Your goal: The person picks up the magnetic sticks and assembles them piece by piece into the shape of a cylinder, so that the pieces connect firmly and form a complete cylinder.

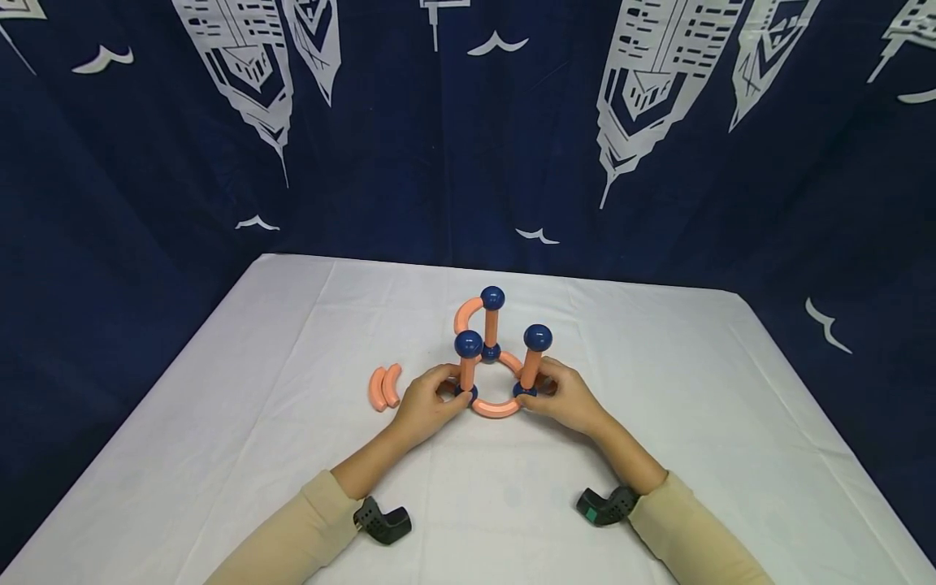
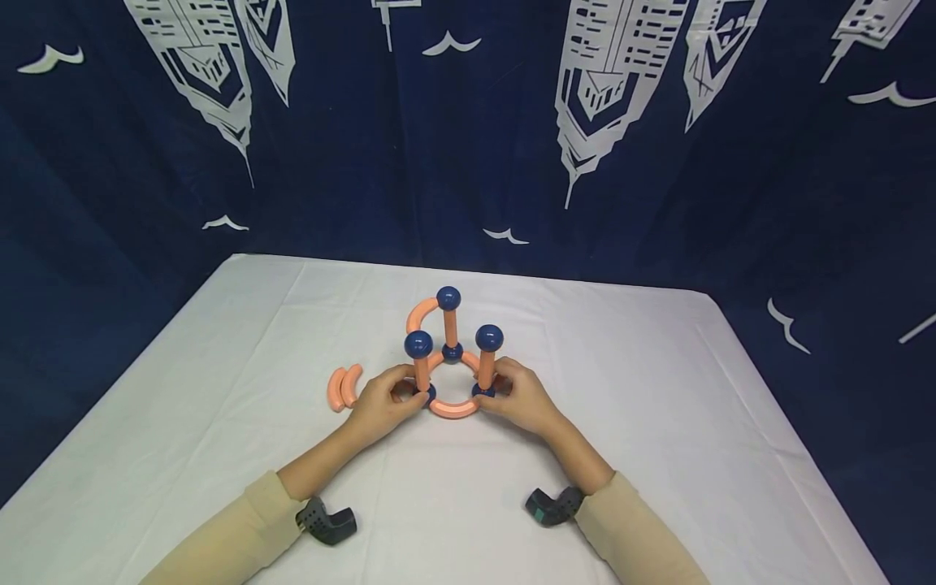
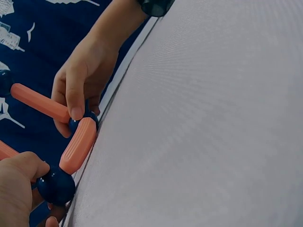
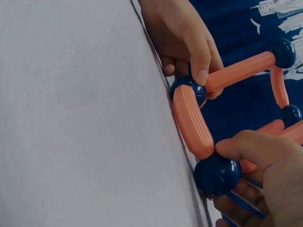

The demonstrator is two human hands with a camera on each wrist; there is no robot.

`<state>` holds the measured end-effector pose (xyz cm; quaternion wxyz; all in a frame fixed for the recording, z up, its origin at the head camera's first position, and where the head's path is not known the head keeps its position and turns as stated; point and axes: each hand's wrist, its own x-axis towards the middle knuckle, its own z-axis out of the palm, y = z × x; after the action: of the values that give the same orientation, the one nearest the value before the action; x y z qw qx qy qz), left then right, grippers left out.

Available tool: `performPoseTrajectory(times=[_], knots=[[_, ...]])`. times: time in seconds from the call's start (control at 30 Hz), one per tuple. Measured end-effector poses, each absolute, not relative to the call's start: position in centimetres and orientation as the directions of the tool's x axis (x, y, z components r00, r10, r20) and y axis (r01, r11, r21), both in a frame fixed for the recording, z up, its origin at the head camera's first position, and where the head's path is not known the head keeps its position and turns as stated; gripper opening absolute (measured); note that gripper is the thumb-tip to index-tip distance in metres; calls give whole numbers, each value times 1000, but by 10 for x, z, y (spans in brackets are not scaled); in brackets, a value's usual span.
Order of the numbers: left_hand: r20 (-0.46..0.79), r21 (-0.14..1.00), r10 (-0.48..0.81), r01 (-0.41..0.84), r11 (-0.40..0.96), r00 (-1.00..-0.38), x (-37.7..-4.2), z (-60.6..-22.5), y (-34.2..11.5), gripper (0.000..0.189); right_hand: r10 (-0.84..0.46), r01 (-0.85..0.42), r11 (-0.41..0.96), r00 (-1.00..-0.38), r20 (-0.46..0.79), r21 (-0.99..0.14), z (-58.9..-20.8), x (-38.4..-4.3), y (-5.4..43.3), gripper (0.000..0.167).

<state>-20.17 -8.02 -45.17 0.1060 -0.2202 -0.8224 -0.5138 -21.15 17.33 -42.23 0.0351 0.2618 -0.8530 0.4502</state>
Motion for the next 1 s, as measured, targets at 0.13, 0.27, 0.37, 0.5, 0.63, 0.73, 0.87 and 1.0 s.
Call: performPoseTrajectory(times=[0.13,0.27,0.37,0.5,0.63,0.73,0.87,1.0], knots=[[435,780,247,499,377,-866,-203,-452,-80,26,-421,-480,432,-856,300,-764,-406,-201,168,31],[458,772,224,510,379,-860,-204,-453,-79,24,-414,-468,433,-862,291,-771,-401,-197,165,31],[449,776,205,494,393,-870,-205,-453,-79,25,-406,-468,444,-865,294,-764,-400,-195,164,28],[428,784,195,470,405,-882,-206,-453,-78,26,-392,-469,468,-870,300,-749,-397,-190,162,22],[413,794,188,453,406,-891,-206,-451,-78,26,-391,-489,483,-863,321,-726,-397,-186,160,18],[397,807,190,441,394,-898,-207,-450,-79,26,-397,-519,474,-847,354,-711,-404,-188,161,18],[376,828,204,427,364,-904,-211,-448,-80,25,-391,-545,465,-834,390,-698,-424,-197,165,16],[352,842,226,413,348,-908,-216,-447,-81,24,-386,-540,474,-837,387,-695,-436,-202,170,14]])
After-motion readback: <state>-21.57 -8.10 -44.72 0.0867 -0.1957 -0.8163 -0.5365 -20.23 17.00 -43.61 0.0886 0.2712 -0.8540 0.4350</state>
